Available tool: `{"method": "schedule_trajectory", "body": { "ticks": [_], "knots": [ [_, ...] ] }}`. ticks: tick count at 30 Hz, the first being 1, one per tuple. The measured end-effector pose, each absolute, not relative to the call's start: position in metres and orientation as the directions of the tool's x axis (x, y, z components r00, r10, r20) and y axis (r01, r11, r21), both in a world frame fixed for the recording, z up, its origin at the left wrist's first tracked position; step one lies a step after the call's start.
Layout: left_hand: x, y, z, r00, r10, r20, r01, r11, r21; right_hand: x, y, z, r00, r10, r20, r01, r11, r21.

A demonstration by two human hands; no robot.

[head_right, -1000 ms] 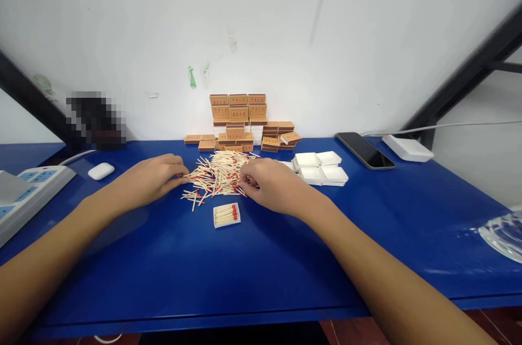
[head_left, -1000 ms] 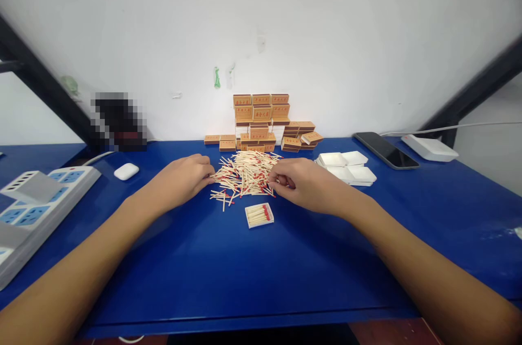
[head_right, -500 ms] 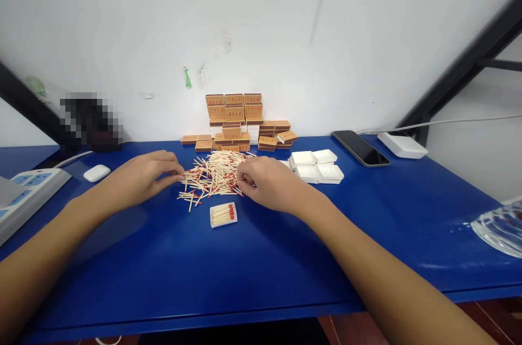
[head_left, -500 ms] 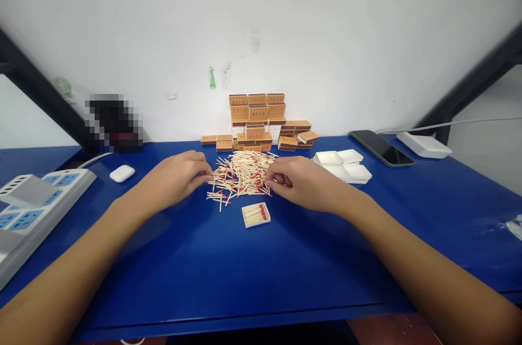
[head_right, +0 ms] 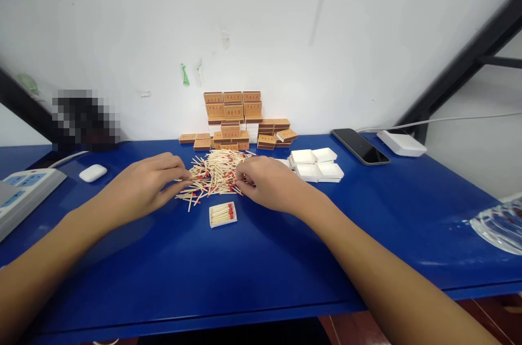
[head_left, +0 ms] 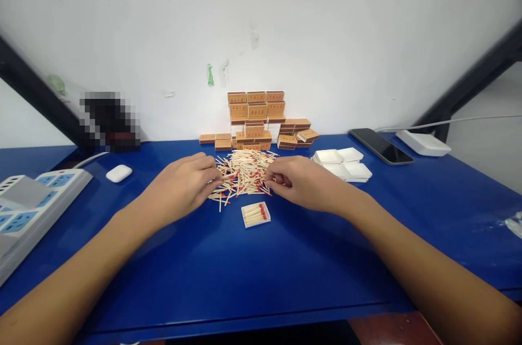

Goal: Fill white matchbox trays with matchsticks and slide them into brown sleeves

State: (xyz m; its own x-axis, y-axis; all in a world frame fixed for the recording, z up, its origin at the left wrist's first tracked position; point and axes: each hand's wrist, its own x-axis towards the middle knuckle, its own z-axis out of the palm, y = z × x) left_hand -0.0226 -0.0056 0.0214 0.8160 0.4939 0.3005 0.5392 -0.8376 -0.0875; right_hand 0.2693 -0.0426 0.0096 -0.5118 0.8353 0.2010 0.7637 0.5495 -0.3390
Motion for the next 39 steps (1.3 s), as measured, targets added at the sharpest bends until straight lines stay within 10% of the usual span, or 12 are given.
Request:
{"method": "schedule_trajectory", "body": {
  "ticks": [14,39],
  "knots": [
    [-0.006,-0.021,0.02,0.772,0.576,0.269,0.501,-0.811,0.3,0.267,-0.042,0.01,-0.513,0.835,0.2,0.757,0.55,-0.352],
    [0.007,-0.045,0.02,0.796,0.579,0.175,0.471,-0.775,0.42,0.269,-0.042,0.009,-0.526,0.824,0.211,0.755,0.566,-0.33]
  ]
}}
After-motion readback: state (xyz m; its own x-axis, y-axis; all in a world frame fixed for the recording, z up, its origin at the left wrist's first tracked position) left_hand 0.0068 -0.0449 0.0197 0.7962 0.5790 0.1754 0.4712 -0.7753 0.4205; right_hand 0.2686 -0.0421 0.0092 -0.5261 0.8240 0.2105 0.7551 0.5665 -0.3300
